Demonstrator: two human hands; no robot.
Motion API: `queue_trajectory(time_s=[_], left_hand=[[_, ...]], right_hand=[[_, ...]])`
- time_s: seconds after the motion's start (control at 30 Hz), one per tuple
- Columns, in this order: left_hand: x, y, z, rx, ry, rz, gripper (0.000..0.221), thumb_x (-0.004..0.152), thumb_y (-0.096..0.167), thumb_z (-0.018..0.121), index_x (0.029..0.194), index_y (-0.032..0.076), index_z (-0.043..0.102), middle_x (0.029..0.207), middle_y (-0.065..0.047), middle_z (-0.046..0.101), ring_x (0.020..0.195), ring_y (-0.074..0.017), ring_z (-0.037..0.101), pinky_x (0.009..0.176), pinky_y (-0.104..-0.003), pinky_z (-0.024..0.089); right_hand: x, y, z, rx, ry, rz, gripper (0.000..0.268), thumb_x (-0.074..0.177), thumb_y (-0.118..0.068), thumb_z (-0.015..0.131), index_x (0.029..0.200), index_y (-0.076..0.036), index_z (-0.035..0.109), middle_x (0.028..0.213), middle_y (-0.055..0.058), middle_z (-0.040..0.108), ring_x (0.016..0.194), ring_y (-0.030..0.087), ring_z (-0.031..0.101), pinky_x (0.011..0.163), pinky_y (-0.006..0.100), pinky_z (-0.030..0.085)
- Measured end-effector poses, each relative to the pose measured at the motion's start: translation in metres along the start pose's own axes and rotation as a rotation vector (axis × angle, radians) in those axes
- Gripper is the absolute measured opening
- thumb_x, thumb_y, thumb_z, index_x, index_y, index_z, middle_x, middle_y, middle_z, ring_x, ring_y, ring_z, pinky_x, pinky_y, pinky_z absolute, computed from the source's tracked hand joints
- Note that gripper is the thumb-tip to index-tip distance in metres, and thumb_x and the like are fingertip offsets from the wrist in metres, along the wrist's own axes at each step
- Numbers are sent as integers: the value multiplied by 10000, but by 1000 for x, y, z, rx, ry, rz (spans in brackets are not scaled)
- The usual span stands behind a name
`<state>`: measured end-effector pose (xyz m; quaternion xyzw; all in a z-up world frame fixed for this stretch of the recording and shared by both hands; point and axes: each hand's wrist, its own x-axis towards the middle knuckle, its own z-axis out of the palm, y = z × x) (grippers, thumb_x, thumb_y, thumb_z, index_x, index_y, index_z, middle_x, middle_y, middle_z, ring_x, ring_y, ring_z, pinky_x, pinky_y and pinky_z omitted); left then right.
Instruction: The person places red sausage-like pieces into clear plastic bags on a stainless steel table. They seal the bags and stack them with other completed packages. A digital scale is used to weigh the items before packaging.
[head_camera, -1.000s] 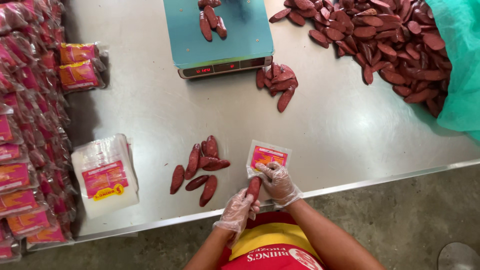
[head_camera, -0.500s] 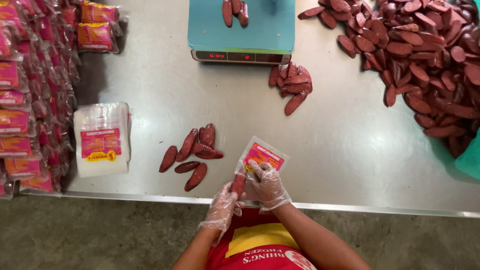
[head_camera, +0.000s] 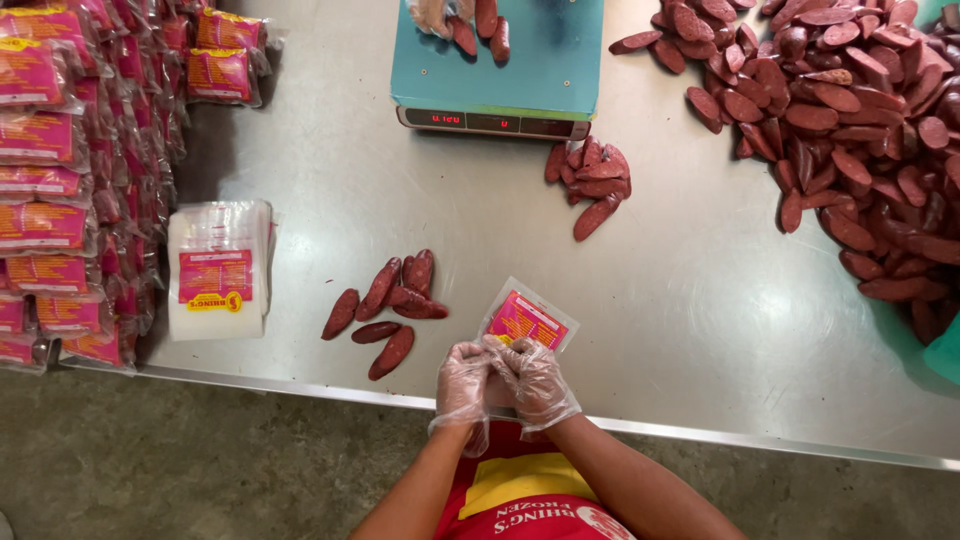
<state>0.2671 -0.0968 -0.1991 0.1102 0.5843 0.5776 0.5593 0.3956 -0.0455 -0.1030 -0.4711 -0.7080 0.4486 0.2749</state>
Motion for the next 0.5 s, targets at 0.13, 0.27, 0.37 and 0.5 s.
queue_trajectory(time_s=[0.13,0.27,0.37,0.5], left_hand=[[19,5,7,509,70,215,132,884,13,703,916,57,582,813,-88,665,768,-190,628,698,-352,567],[10,50,23,1064,109,49,90,939,162,636,971,125,560,843,-166,688,790,-388,657,736,-483,510],[2,74,30,1004,19,246,92,919,186,590,976,136,537,849,-184,694,831,-416,682,722,-513,519],[0,127,1,1583,-257,437,185,976,170,593,1149,111,622,1036,-157,716,804,-345,685,702,-489,559]], right_hand=[[0,4,2,-34,12,-9,347,895,-77,729,1242,-89,739,967,131,711,853,271,692,756,364,538],[1,6,0,-77,5,-10,371,892,-58,721,1261,-93,736,987,129,700,849,269,681,776,354,532],[1,8,9,54,47,-8,367,902,-39,715,1264,-92,741,1010,106,699,878,236,697,797,335,555],[0,7,14,58,48,82,340,883,-30,744,1209,-127,746,1004,85,680,863,228,681,749,333,573]])
